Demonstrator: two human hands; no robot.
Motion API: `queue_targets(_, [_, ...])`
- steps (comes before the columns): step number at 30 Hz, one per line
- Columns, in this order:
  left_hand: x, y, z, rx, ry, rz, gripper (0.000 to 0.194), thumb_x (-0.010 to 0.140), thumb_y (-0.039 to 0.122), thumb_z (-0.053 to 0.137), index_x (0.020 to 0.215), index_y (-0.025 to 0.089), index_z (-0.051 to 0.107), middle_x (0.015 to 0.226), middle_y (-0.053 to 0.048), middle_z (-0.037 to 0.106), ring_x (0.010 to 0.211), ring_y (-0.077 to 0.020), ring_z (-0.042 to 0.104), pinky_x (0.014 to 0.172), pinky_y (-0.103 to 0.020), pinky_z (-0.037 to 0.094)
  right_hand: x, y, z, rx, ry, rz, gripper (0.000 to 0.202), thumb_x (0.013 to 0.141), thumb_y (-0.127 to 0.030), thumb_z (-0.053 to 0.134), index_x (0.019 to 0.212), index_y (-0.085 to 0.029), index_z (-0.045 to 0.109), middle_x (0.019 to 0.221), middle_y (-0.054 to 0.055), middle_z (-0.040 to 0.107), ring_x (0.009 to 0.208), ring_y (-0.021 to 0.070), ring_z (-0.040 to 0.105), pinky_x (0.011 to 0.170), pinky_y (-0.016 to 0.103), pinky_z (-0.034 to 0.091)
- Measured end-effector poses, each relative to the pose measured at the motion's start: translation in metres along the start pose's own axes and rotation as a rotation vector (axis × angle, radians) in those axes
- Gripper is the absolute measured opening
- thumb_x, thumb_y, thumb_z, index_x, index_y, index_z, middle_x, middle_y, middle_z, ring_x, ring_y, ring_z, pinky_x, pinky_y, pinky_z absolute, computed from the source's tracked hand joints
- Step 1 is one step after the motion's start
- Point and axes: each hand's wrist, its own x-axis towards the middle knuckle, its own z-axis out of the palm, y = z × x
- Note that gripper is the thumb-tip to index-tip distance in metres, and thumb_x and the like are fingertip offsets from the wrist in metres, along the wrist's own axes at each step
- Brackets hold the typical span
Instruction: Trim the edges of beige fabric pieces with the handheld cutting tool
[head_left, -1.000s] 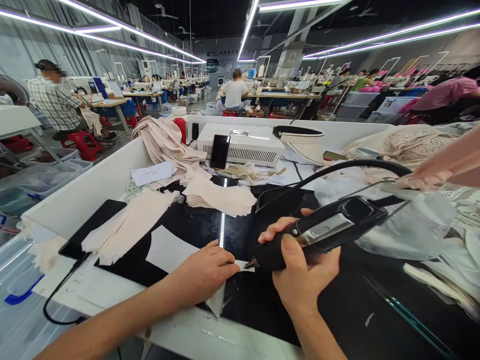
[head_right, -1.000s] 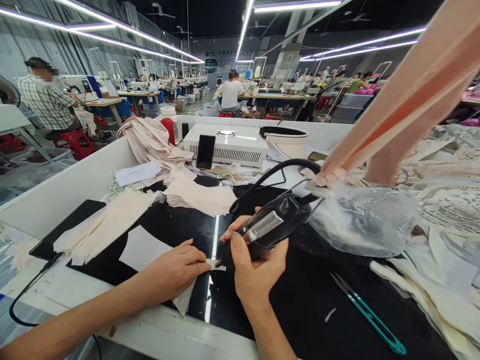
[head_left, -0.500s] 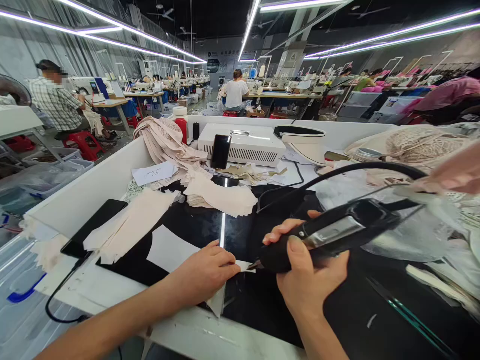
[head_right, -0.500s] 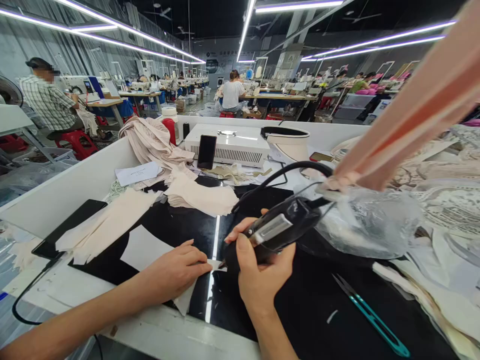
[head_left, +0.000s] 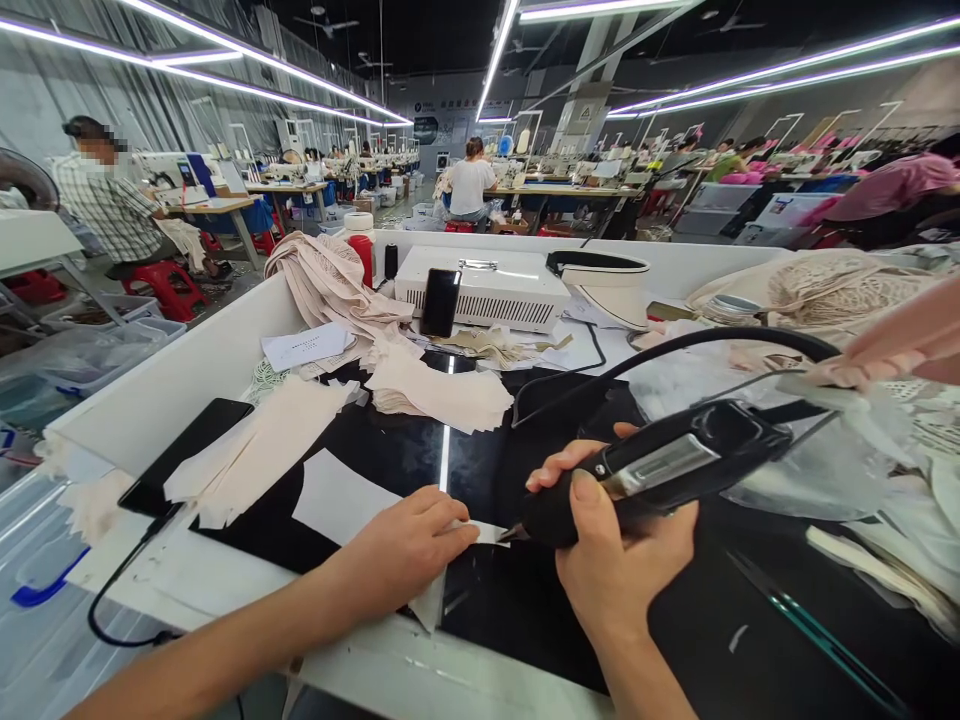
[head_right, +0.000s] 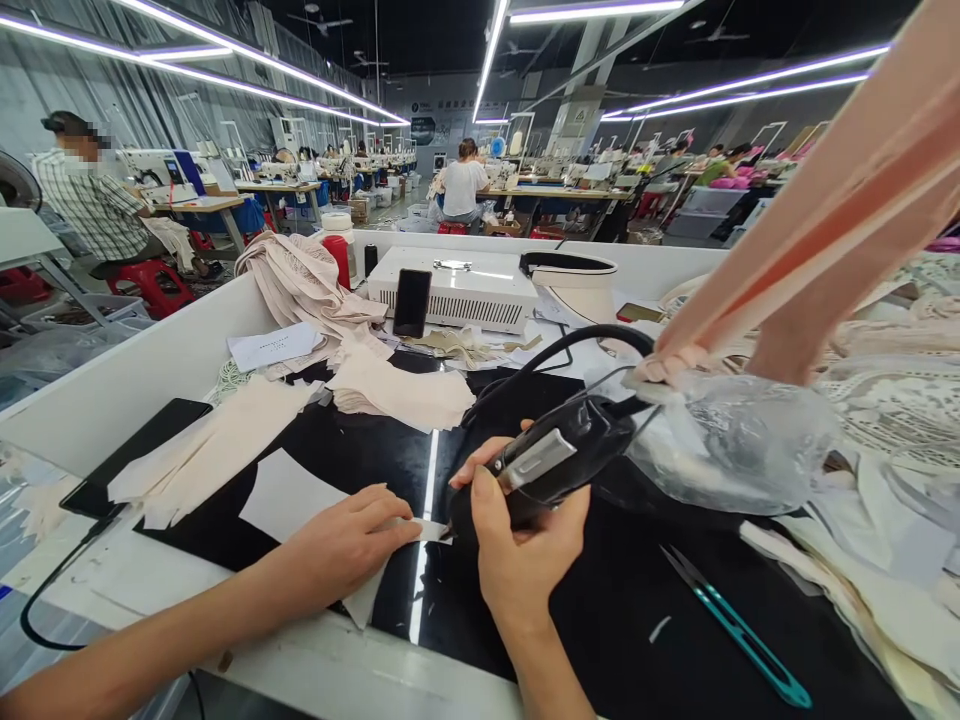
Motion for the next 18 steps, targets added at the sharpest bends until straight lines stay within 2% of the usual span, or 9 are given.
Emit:
queue_targets(4, [-0.005, 0.013, -0.010, 0.026, -0.015, -0.097, 0.050, 0.114, -0.009, 0.055, 0.159, 0.009, 0.069, 0.153, -0.021, 0.082, 0.140, -0.0293, 0.083, 0.120, -0.039, 0.075, -0.003, -0.003, -0.002, -0.014, 0.034, 0.001, 0.051, 0.093, -0.045, 0.110, 0.131, -0.030, 0.079, 0.088, -0.005, 0.082, 0.062, 0.0184, 0.075, 0.058, 0.035, 0.071])
queue_targets(10, [-0.009, 0.022, -0.015, -0.036, -0.156, -0.202, 0.055, 0.112, -0.008, 0.058, 0.164, 0.008, 0.067, 0.147, -0.018, 0.084, 0.133, -0.0291, 0.086, 0.113, -0.036, 0.077, -0.010, -0.009, -0.004, -0.023, 0.048, -0.014, 0.053, 0.090, -0.037, 0.112, 0.131, -0.028, 0.079, 0.090, -0.004, 0.083, 0.064, 0.0186, 0.078, 0.059, 0.034, 0.072])
queue_targets(14, [-0.007, 0.021, -0.016, -0.071, -0.227, -0.254, 0.060, 0.104, -0.011, 0.062, 0.159, 0.013, 0.070, 0.147, -0.016, 0.083, 0.134, -0.0298, 0.085, 0.111, -0.037, 0.077, -0.011, -0.012, -0.003, -0.027, 0.063, -0.017, 0.052, 0.091, -0.038, 0.113, 0.129, -0.028, 0.079, 0.089, -0.004, 0.083, 0.064, 0.0182, 0.077, 0.059, 0.034, 0.072])
queue_targets(18, [-0.005, 0.020, -0.021, -0.083, -0.323, -0.267, 0.057, 0.094, -0.011, 0.066, 0.144, 0.017, 0.072, 0.151, -0.016, 0.081, 0.132, -0.0313, 0.083, 0.109, -0.040, 0.076, -0.013, -0.015, -0.003, -0.024, 0.056, -0.047, 0.053, 0.092, -0.040, 0.113, 0.130, -0.028, 0.078, 0.089, -0.004, 0.082, 0.064, 0.0187, 0.076, 0.059, 0.034, 0.070])
